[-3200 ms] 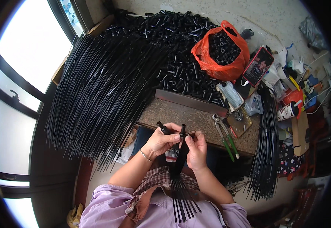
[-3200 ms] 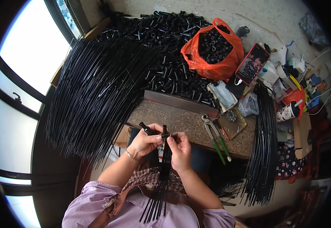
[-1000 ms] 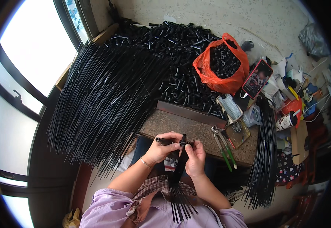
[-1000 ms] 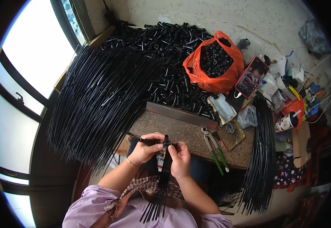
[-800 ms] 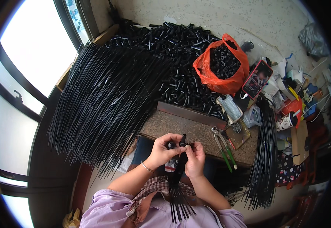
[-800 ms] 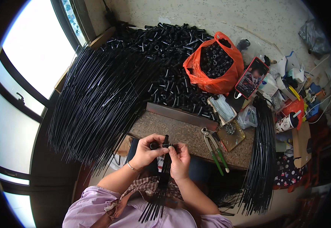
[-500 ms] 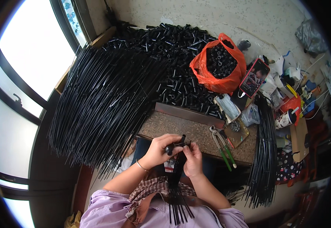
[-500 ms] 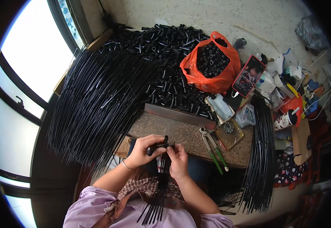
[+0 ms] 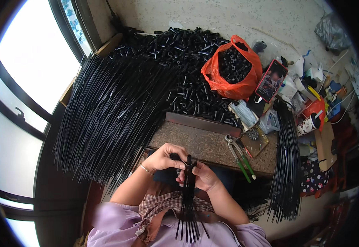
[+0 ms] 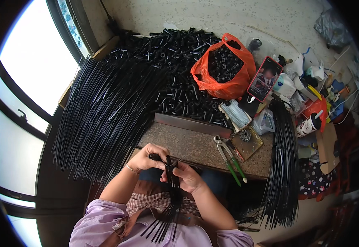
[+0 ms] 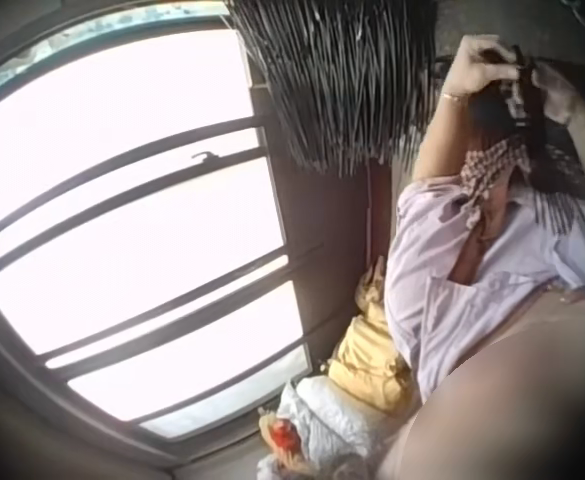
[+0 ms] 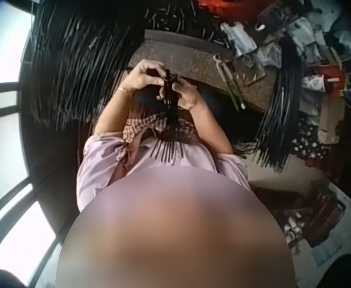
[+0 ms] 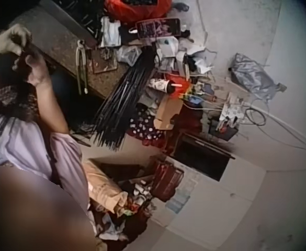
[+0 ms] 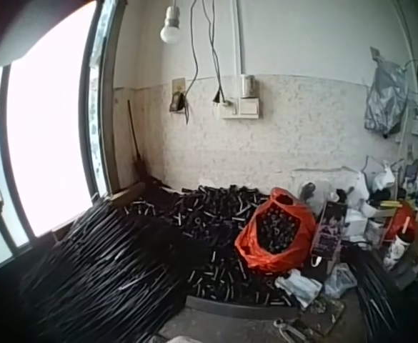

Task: Assemble umbrella ribs by attaching small plastic components to metal rods using pliers and a metal jig.

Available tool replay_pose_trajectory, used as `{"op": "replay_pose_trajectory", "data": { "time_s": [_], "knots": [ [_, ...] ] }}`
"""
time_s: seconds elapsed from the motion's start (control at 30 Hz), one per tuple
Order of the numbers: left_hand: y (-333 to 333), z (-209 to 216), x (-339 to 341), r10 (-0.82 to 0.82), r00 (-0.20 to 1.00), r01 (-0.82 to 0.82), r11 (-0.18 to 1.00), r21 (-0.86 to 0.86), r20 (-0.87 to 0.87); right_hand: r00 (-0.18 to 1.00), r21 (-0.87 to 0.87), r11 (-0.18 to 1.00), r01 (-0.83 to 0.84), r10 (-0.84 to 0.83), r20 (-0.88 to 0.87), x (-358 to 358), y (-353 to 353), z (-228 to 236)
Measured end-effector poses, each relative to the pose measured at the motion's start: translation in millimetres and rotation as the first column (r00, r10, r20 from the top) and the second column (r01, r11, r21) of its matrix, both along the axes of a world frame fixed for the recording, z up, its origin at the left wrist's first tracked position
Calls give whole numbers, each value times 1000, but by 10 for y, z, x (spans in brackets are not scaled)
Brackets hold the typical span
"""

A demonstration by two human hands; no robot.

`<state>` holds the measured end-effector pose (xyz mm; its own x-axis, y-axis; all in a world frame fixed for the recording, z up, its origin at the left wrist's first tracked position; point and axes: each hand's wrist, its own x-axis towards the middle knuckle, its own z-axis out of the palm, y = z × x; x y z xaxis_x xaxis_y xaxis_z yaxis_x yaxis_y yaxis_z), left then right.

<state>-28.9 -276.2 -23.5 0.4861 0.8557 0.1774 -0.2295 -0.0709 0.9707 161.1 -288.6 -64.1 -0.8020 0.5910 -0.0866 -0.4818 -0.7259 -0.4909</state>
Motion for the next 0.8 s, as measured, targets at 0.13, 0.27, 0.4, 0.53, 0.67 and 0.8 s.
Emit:
{"op": "replay_pose_trajectory", "data": {
  "time_s": [0.13, 0.27, 0.4, 0.53, 0.67, 0.8],
  "knots": [
    [78, 72, 28, -351, 930, 336, 931, 142, 104, 996, 43, 995, -85, 87, -29, 43, -107, 88],
    [110, 163, 28, 165, 947, -75, 948, 310, -277, 971, 64, 971, 229, -232, 52, 28, -141, 44],
    [206, 389, 255, 89, 985, -68, 988, 140, -149, 890, 182, 897, 402, -430, 151, -85, -183, 18],
    [186, 456, 266, -110, 978, 110, 994, -9, -178, 842, 219, 861, 459, -500, 201, -47, -216, 108],
    [228, 383, 166, 6, 978, -29, 994, -107, -207, 842, 206, 862, 463, -501, 200, -18, -258, 116],
    [154, 557, 156, 39, 999, -39, 999, -29, 11, 867, 182, 885, 428, -459, 195, -10, -234, 111]
  ]
}}
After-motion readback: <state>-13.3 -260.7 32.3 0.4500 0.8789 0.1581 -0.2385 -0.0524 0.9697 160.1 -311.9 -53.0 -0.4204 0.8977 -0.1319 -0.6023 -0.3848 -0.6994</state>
